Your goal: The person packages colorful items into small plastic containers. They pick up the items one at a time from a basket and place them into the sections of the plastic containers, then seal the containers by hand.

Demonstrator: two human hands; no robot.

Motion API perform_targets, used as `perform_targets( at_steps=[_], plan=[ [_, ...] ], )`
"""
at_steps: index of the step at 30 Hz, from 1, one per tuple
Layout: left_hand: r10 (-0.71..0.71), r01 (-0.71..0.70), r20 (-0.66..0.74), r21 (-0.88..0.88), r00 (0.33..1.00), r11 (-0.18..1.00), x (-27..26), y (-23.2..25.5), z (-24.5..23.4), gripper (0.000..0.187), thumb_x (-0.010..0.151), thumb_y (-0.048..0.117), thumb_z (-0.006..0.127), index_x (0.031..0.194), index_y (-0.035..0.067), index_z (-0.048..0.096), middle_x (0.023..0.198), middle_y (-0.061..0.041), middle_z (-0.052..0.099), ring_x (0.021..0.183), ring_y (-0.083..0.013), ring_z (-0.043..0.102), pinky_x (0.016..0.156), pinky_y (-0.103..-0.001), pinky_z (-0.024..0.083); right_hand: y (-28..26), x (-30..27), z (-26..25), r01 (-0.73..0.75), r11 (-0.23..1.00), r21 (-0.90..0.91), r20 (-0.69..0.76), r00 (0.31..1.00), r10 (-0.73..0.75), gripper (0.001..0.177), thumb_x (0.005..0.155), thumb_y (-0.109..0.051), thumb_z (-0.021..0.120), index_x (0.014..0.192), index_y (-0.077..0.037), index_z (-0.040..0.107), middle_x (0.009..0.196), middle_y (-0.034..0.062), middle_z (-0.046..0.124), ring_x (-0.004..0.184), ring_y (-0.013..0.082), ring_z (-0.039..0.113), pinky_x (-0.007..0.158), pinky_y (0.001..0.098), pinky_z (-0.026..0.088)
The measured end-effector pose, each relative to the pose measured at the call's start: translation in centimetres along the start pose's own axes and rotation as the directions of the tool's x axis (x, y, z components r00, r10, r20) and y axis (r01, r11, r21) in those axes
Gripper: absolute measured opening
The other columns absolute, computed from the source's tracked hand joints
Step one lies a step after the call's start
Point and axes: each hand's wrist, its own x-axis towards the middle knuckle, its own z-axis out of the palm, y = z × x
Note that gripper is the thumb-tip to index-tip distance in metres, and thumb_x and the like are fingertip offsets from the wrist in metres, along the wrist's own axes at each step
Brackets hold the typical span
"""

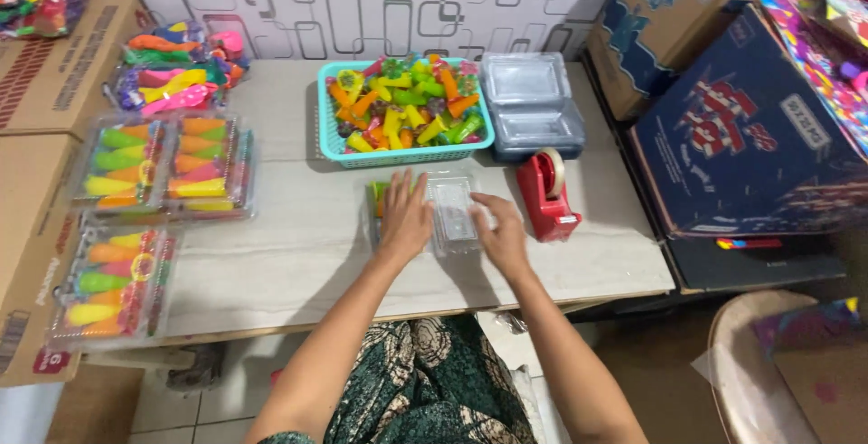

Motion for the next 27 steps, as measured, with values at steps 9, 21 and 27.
perform_targets(
  at_steps=[9,21,27],
  plan=[
    [0.234,-0.208,0.169,-0.158,0.957,0.965,0.9,10.5,6.3,0.051,0.099,0.026,0.057,0.148,0.014,0.053,0.151,-0.023,0.049,0.148,-0.0466,0.034,0.116,-0.064,0.028,6.7,-1.2,-13.9,-0.421,0.907,0.036,-0.271,0.869,0.414,0.020,0.096,-0.016,0.072,0.115,-0.018,0.078,0.102,0.0082,0.077,0.085,0.0212,0.072,0.074,0.0341,0.057],
    [0.230,-0.183,0.368,-0.157,0.901,0.970,2.2,14.0,11.8,0.049,0.103,0.032,0.054,0.148,0.014,0.052,0.155,-0.020,0.046,0.152,-0.0395,0.030,0.118,-0.058,0.027,7.5,0.5,-15.1,-0.222,0.842,-0.491,0.078,0.952,0.297,0.044,0.102,-0.017,0.057,0.146,-0.022,0.059,0.116,-0.0010,0.077,0.116,0.0313,0.066,0.105,0.0510,0.046],
    [0.202,-0.167,0.405,-0.120,0.892,0.979,2.5,14.4,12.4,0.050,0.102,0.034,0.055,0.149,0.017,0.051,0.157,-0.017,0.044,0.153,-0.0367,0.027,0.120,-0.056,0.027,7.7,1.2,-15.1,-0.109,0.836,-0.537,0.138,0.967,0.214,0.044,0.099,-0.019,0.062,0.143,-0.026,0.060,0.105,-0.0033,0.078,0.108,0.0266,0.064,0.099,0.0443,0.051]
  ],
)
